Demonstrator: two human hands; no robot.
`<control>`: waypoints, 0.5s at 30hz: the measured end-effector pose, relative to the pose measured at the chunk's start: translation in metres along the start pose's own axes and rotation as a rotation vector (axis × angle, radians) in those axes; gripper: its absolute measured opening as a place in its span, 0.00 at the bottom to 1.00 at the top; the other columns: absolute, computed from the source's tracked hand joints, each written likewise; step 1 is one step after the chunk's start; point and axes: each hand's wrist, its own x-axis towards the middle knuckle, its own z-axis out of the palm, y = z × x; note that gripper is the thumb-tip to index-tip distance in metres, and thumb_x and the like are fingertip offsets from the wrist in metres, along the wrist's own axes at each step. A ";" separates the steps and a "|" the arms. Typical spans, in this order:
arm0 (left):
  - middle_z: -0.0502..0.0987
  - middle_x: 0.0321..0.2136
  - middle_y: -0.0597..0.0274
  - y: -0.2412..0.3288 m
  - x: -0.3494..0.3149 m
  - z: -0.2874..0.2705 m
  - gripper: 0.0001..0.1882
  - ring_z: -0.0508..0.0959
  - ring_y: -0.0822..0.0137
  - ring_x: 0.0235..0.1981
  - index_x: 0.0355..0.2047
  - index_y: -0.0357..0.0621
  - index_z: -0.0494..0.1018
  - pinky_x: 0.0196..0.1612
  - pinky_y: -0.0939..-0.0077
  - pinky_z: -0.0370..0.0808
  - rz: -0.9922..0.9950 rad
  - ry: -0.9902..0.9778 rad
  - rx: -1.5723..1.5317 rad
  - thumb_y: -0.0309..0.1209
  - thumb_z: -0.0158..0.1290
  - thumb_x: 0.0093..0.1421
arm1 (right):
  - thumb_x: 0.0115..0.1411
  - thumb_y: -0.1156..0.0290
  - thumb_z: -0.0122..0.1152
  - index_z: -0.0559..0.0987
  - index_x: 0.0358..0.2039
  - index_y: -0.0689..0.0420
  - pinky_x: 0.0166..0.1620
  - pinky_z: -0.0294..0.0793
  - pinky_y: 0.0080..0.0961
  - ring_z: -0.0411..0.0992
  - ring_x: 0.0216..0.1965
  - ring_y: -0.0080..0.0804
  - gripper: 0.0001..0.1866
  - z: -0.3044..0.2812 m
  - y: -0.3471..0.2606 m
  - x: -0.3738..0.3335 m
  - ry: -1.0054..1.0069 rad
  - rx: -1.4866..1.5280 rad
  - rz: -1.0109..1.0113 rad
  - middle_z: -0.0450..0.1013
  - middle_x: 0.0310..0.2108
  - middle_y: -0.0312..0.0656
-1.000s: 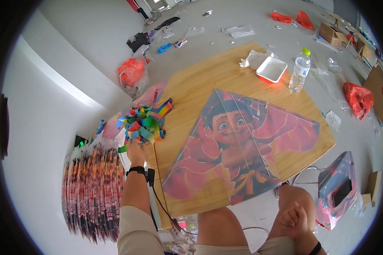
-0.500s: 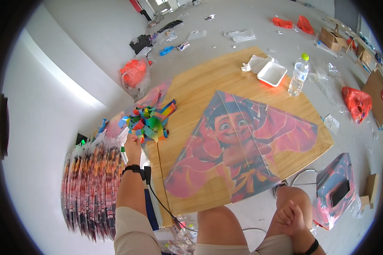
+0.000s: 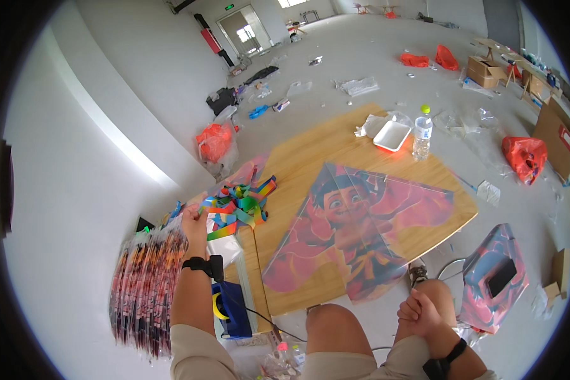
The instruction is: The recorder is assembling colorful kites on a large table.
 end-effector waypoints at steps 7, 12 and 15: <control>0.75 0.27 0.71 0.141 -0.036 -0.050 0.16 0.72 0.81 0.26 0.48 0.40 0.73 0.30 0.84 0.67 0.116 -0.131 -0.467 0.22 0.64 0.61 | 0.74 0.53 0.44 0.56 0.12 0.48 0.23 0.51 0.23 0.50 0.18 0.25 0.31 -0.006 0.013 -0.010 -0.065 -0.060 0.022 0.52 0.13 0.34; 0.75 0.30 0.72 0.238 -0.140 -0.081 0.14 0.70 0.83 0.27 0.46 0.41 0.73 0.29 0.86 0.66 0.016 -0.309 -0.641 0.22 0.63 0.61 | 0.75 0.54 0.44 0.63 0.15 0.51 0.23 0.54 0.23 0.54 0.19 0.25 0.29 -0.012 0.025 -0.012 -0.088 -0.243 -0.016 0.54 0.14 0.34; 0.76 0.30 0.73 0.287 -0.230 -0.082 0.13 0.69 0.84 0.26 0.46 0.43 0.75 0.28 0.87 0.66 -0.121 -0.465 -0.617 0.22 0.63 0.62 | 0.75 0.57 0.47 0.73 0.29 0.54 0.26 0.62 0.21 0.63 0.22 0.23 0.19 0.003 0.026 -0.034 -0.067 -0.596 -0.112 0.66 0.22 0.35</control>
